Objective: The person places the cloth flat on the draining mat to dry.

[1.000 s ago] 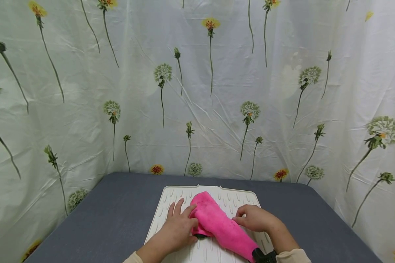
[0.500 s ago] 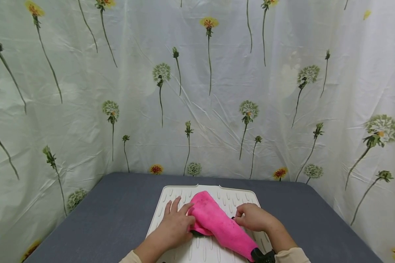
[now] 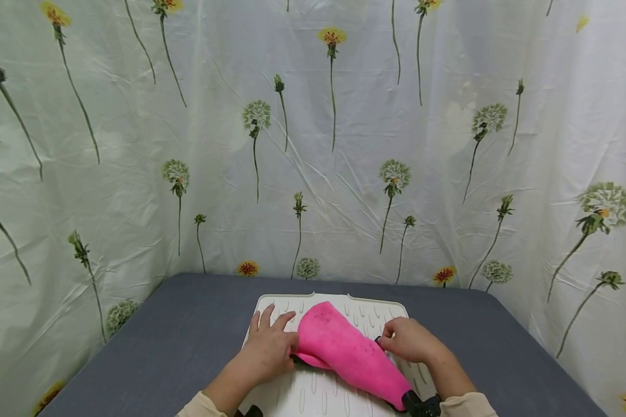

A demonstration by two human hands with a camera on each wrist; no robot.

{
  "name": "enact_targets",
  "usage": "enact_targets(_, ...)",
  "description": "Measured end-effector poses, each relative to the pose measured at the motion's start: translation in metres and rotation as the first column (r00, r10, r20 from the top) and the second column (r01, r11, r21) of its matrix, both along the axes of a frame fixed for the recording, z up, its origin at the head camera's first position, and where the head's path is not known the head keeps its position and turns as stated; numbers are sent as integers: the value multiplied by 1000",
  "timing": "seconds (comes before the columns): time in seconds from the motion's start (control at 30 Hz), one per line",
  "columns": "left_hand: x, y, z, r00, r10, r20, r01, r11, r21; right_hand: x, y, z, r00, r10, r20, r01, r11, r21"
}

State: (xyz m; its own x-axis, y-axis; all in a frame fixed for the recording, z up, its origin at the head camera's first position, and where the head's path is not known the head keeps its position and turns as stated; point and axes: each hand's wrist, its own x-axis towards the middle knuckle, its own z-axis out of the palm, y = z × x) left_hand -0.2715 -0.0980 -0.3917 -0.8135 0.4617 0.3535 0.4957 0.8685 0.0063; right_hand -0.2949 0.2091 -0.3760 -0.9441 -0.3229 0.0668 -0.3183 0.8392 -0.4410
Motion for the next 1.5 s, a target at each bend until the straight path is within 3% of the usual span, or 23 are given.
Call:
enact_targets(0.27, -4, -10, 5, 1000, 20, 16, -20, 1000, 15, 2, 2, 4, 993, -110, -44, 110, 994, 15)
enact_targets(0.73, -8, -30, 15, 995, 72, 69, -75, 996, 47, -1, 13, 6, 960, -213, -180, 233, 968, 96)
enact_targets(1.17, -16, -47, 19, 986, 150, 71, -154, 986, 57, 0, 20, 4, 953, -249, -171, 275, 951, 145)
enact_targets(1.5, -20, -55, 21, 970, 203, 134, -212, 976, 55, 1, 24, 5, 953, -266, -142, 287, 945, 154)
